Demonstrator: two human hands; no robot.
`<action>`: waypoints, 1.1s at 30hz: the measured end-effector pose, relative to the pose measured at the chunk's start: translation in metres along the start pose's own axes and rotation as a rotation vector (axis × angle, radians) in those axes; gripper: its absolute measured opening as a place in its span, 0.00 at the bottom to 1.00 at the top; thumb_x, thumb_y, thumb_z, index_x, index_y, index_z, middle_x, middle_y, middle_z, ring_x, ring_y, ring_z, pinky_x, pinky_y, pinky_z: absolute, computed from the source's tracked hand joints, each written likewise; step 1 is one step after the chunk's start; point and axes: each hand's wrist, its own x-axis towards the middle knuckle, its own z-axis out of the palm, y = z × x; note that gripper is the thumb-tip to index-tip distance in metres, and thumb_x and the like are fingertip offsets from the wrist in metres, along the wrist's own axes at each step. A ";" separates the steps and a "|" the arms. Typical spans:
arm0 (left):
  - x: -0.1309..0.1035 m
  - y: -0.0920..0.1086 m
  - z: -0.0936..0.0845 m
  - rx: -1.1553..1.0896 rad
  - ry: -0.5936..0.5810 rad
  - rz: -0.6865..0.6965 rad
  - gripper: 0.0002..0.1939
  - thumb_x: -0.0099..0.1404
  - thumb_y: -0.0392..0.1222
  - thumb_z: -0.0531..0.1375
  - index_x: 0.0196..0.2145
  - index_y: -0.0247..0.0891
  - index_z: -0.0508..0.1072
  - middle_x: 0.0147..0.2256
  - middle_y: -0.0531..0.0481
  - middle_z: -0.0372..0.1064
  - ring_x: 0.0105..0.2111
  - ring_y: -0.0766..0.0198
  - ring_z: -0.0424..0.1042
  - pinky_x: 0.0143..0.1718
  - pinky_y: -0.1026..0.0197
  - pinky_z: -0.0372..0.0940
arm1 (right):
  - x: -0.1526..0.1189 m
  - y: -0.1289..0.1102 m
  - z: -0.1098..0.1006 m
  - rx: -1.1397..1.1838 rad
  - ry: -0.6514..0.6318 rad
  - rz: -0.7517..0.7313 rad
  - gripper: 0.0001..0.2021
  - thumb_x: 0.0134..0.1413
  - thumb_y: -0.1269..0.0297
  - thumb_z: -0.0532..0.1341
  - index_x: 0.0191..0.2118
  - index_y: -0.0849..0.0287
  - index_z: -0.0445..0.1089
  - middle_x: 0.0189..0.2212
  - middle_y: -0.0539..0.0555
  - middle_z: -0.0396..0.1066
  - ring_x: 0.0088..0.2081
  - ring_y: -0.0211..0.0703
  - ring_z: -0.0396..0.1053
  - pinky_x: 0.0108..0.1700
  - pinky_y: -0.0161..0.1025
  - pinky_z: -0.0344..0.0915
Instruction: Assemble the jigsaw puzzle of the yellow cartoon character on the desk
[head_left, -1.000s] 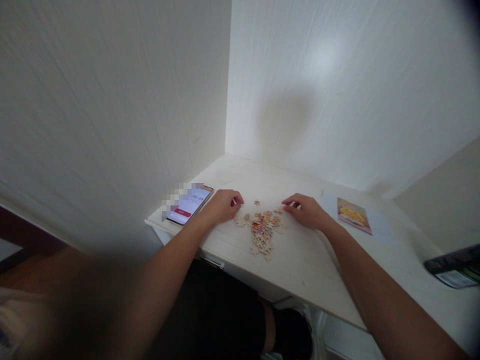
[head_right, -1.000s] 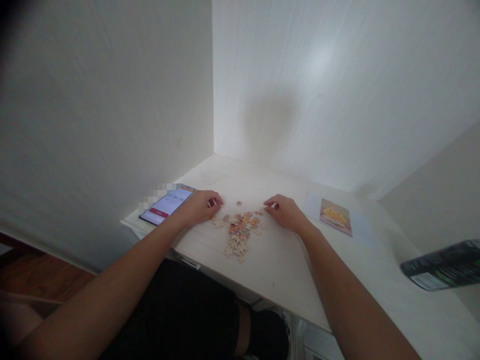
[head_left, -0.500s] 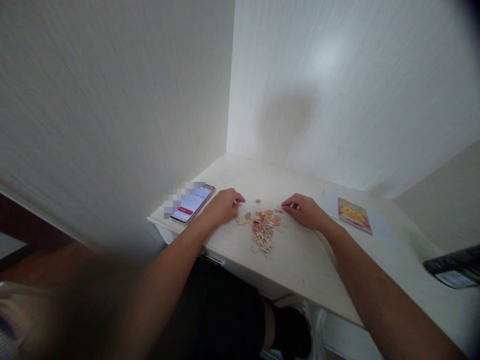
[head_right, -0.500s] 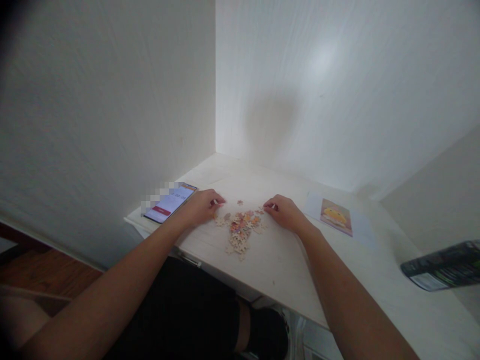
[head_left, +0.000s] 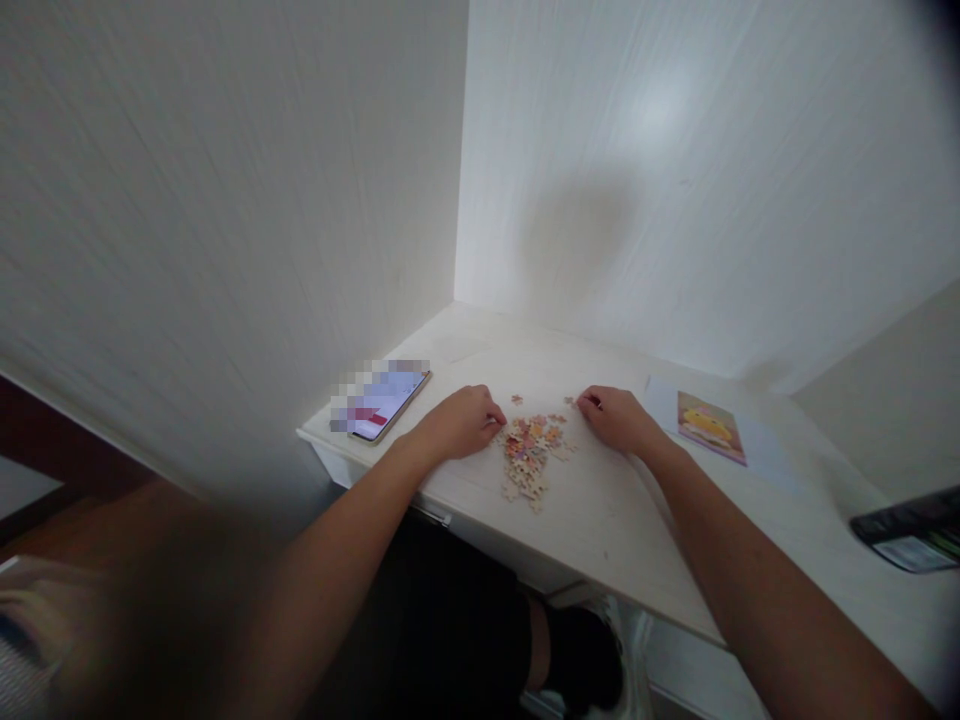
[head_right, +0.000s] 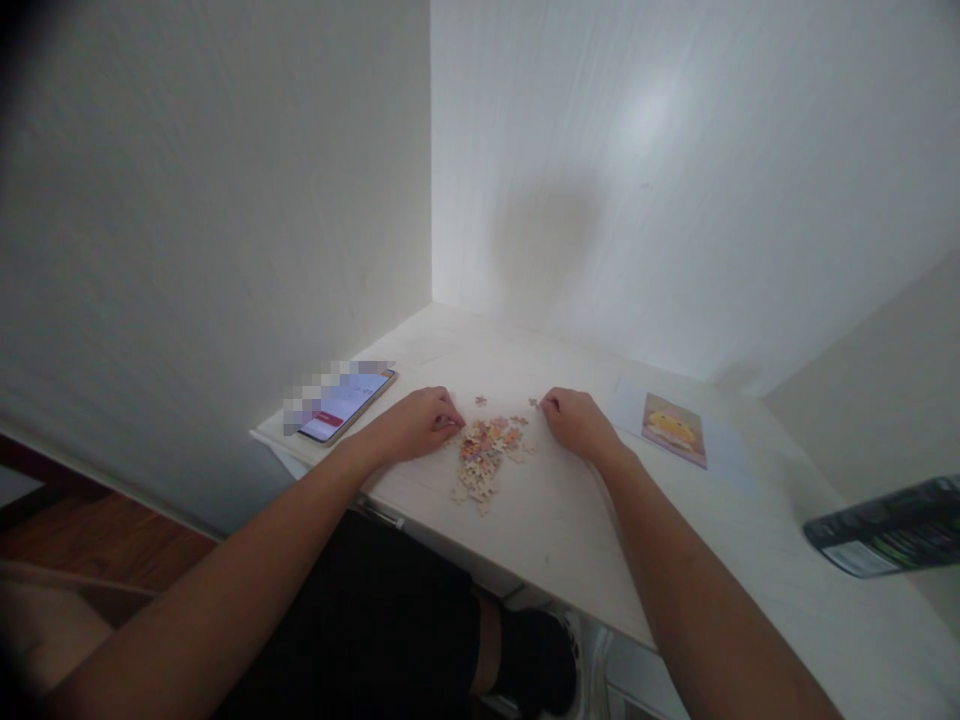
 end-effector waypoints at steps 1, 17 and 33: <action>0.001 0.000 0.000 0.013 0.003 -0.006 0.12 0.64 0.39 0.56 0.38 0.41 0.80 0.38 0.44 0.70 0.39 0.61 0.69 0.45 0.59 0.64 | 0.000 0.001 0.000 -0.001 0.010 0.012 0.12 0.60 0.64 0.55 0.33 0.60 0.75 0.33 0.61 0.77 0.33 0.46 0.71 0.35 0.39 0.61; 0.000 -0.010 -0.010 0.106 0.062 -0.238 0.14 0.61 0.47 0.58 0.37 0.37 0.79 0.40 0.41 0.71 0.41 0.54 0.70 0.47 0.53 0.64 | -0.012 -0.071 0.006 0.227 -0.061 -0.455 0.10 0.59 0.68 0.58 0.37 0.53 0.77 0.39 0.53 0.77 0.42 0.46 0.72 0.48 0.43 0.65; 0.000 -0.013 -0.010 0.029 0.030 -0.213 0.11 0.59 0.38 0.56 0.36 0.37 0.78 0.36 0.45 0.74 0.34 0.62 0.70 0.38 0.61 0.64 | -0.017 -0.071 0.001 0.305 -0.093 -0.274 0.08 0.57 0.62 0.61 0.40 0.56 0.76 0.36 0.54 0.78 0.34 0.42 0.73 0.38 0.38 0.68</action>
